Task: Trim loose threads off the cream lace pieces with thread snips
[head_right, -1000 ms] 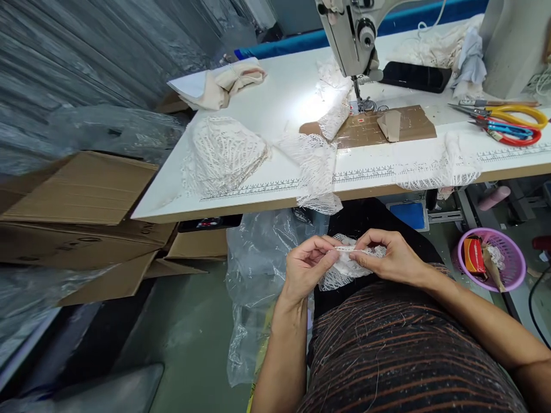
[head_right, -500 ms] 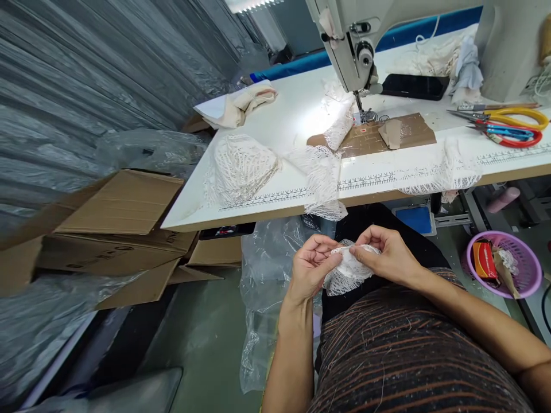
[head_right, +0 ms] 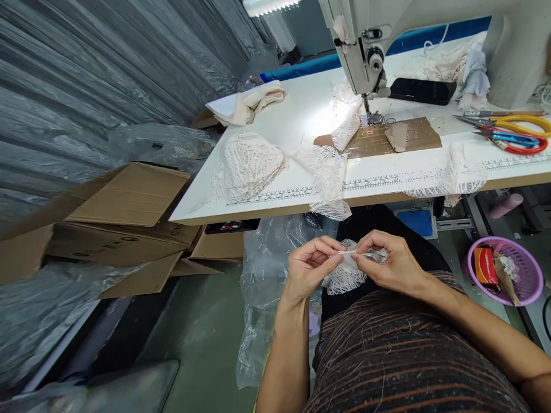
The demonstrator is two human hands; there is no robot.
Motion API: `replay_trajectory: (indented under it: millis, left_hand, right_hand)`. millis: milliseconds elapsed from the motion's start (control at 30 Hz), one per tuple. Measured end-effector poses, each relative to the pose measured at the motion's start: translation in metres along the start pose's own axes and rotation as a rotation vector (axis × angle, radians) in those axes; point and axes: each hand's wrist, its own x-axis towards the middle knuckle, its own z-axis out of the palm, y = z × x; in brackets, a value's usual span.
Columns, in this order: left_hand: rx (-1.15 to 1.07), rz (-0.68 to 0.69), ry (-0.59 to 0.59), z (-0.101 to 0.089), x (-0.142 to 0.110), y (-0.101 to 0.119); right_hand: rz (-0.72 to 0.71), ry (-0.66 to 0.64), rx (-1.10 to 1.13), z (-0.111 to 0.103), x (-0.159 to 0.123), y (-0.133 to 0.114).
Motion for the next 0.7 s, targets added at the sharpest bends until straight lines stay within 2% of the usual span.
replay_trajectory:
  millis: [100, 233, 500, 700]
  left_hand:
    - [0.009, 0.029, -0.022, -0.001, 0.0, 0.002]
    - [0.019, 0.045, -0.028, -0.003, 0.0, -0.001]
    - [0.045, 0.04, 0.055, -0.003, -0.003, -0.004]
    - [0.123, -0.009, 0.061, -0.006, -0.005, 0.0]
  right_hand:
    - [-0.1, 0.012, -0.035, 0.0, 0.0, -0.001]
    - [-0.104, 0.016, -0.023, 0.002, 0.0, 0.0]
    - [0.065, 0.052, 0.01, 0.004, -0.002, 0.008]
    - [0.141, -0.021, 0.029, -0.002, -0.003, 0.015]
